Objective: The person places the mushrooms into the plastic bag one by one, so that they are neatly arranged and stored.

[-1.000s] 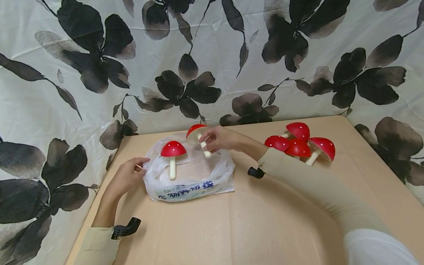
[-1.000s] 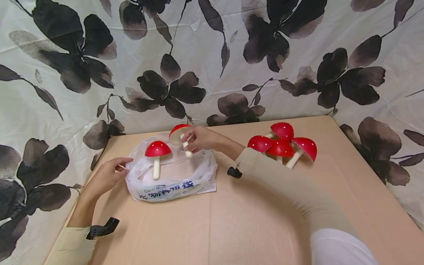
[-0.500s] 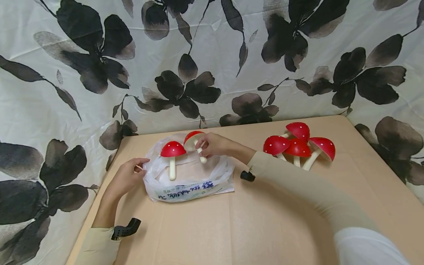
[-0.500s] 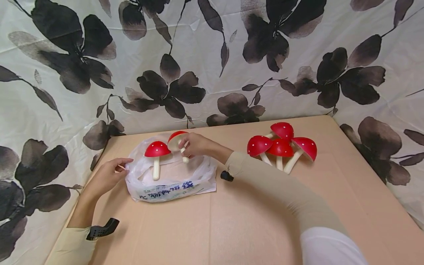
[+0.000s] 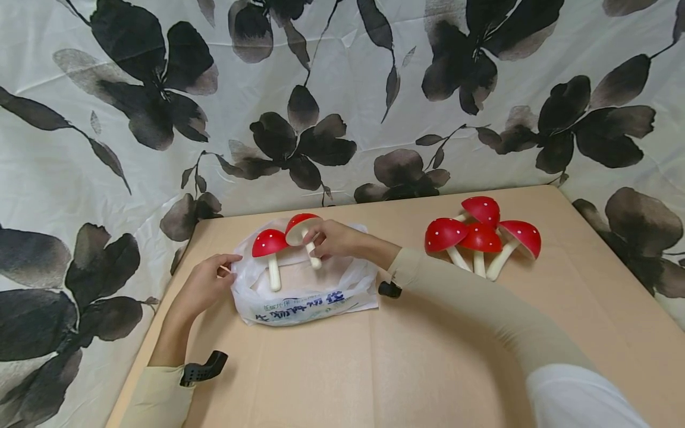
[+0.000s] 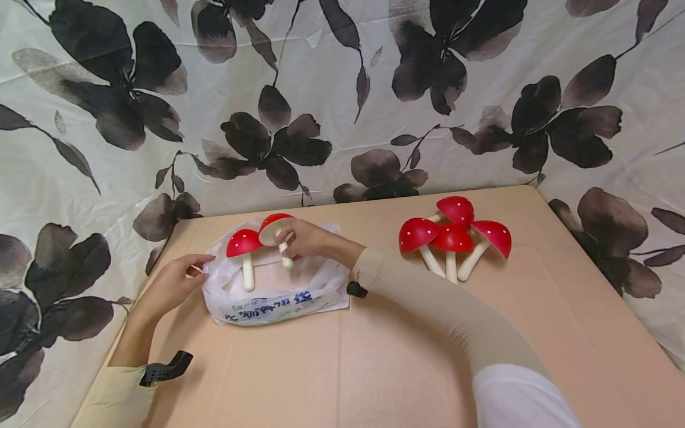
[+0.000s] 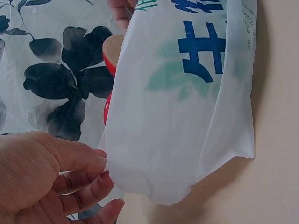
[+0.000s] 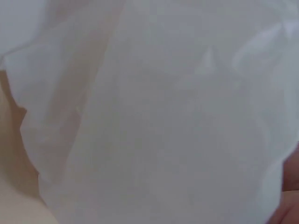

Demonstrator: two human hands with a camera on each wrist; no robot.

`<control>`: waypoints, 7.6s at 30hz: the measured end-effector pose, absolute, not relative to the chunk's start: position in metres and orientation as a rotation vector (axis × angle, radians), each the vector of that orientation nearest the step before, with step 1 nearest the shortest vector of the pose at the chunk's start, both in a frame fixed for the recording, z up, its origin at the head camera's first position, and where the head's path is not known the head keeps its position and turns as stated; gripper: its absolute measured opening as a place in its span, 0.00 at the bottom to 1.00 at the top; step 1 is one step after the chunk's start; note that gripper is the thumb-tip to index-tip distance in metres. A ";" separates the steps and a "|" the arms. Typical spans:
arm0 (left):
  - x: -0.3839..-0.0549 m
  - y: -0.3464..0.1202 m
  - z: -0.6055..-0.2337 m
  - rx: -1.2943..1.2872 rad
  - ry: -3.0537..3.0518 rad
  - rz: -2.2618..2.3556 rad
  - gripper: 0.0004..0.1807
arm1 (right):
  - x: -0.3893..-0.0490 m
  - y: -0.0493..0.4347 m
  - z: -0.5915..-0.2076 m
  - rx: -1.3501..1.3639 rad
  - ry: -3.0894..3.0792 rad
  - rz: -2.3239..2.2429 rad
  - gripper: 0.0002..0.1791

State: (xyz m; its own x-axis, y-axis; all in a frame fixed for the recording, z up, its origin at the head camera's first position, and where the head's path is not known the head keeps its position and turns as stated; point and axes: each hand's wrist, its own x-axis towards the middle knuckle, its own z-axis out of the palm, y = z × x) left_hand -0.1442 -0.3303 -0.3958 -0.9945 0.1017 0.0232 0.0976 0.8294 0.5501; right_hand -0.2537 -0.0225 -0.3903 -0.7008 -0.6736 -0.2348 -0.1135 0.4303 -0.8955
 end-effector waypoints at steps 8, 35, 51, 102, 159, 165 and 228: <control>-0.145 -0.328 -0.395 0.147 2.981 0.908 0.21 | -0.254 -0.024 -0.397 -0.591 2.162 -1.258 0.19; -0.145 -0.332 -0.398 0.152 2.970 0.916 0.22 | -0.246 -0.011 -0.399 -0.869 1.997 -0.937 0.29; -0.143 -0.330 -0.397 0.159 2.981 0.909 0.21 | -0.254 0.013 -0.380 -0.722 2.059 -1.033 0.20; -0.143 -0.332 -0.396 0.144 2.978 0.882 0.21 | -0.288 -0.006 -0.386 -0.652 2.364 -1.041 0.36; -0.140 -0.330 -0.393 0.174 2.989 0.901 0.21 | -0.209 0.181 -0.349 -0.716 2.426 -1.229 0.32; -0.139 -0.330 -0.393 0.172 2.986 0.900 0.21 | -0.204 0.200 -0.351 -0.669 2.441 -1.242 0.32; -0.149 -0.336 -0.398 0.196 2.977 0.914 0.21 | -0.173 0.252 -0.390 -0.576 2.464 -1.086 0.34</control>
State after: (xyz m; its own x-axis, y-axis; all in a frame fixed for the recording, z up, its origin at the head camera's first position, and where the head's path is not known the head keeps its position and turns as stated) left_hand -0.1490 -0.3363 -0.3979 -0.9919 0.1263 0.0165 0.1138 0.8203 0.5604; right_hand -0.1729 0.2520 -0.3904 -0.8414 -0.5096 -0.1797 -0.2112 0.6163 -0.7587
